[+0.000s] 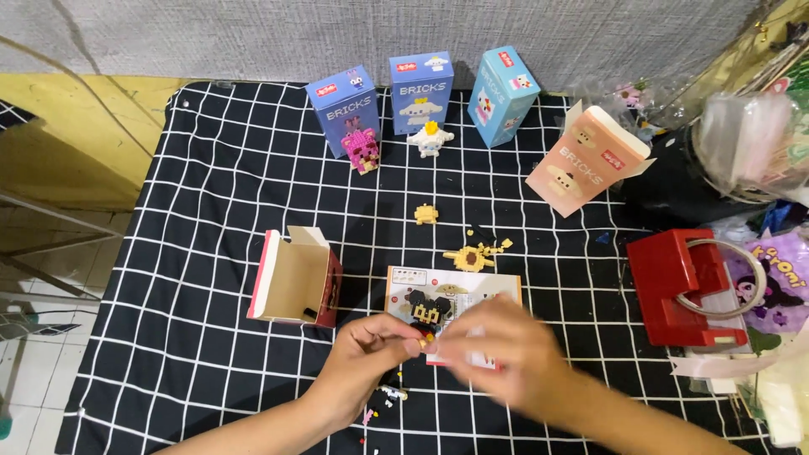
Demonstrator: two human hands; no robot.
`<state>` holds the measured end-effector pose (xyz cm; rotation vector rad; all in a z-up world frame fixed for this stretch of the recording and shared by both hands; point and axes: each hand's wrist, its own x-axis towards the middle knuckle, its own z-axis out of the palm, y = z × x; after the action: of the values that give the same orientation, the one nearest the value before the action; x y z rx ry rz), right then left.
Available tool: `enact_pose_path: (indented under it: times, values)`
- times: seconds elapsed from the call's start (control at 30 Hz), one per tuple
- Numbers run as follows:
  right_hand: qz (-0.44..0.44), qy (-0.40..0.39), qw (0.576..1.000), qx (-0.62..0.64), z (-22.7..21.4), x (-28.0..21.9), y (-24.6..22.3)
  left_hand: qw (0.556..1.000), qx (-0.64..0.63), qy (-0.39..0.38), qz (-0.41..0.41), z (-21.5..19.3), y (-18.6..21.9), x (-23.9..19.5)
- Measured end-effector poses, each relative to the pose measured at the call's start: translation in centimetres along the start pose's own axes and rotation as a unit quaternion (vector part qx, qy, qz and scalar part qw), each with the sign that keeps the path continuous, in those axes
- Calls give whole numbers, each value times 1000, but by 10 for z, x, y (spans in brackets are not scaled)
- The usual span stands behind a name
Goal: Assembling a small character model using tiny plastic building blocks while following an instruction manual.
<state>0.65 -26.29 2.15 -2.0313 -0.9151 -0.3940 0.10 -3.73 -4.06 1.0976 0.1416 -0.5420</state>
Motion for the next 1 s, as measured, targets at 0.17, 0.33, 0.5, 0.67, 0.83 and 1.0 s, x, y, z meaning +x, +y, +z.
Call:
enact_pose_path:
  times: [0.17,0.33,0.5,0.67,0.83,1.0]
  values:
    - [152,-36,985,-76,-60,30,56,998,-17,-36,49,-1,5,4]
    - [177,-140,960,-164,-58,23,127,999,-39,29,12,-18,-14,11]
    - [122,-215,955,-164,-45,9,155,997,-66,32,0,-26,-18,15]
    - [143,-210,950,-183,-44,5,161,995,-77,63,-24,-29,-20,17]
    - [146,-187,956,-176,-55,17,134,993,-68,69,-71,-23,-17,14]
    - [148,-231,944,-183,-53,14,131,992,-63,72,-88,-22,-19,13]
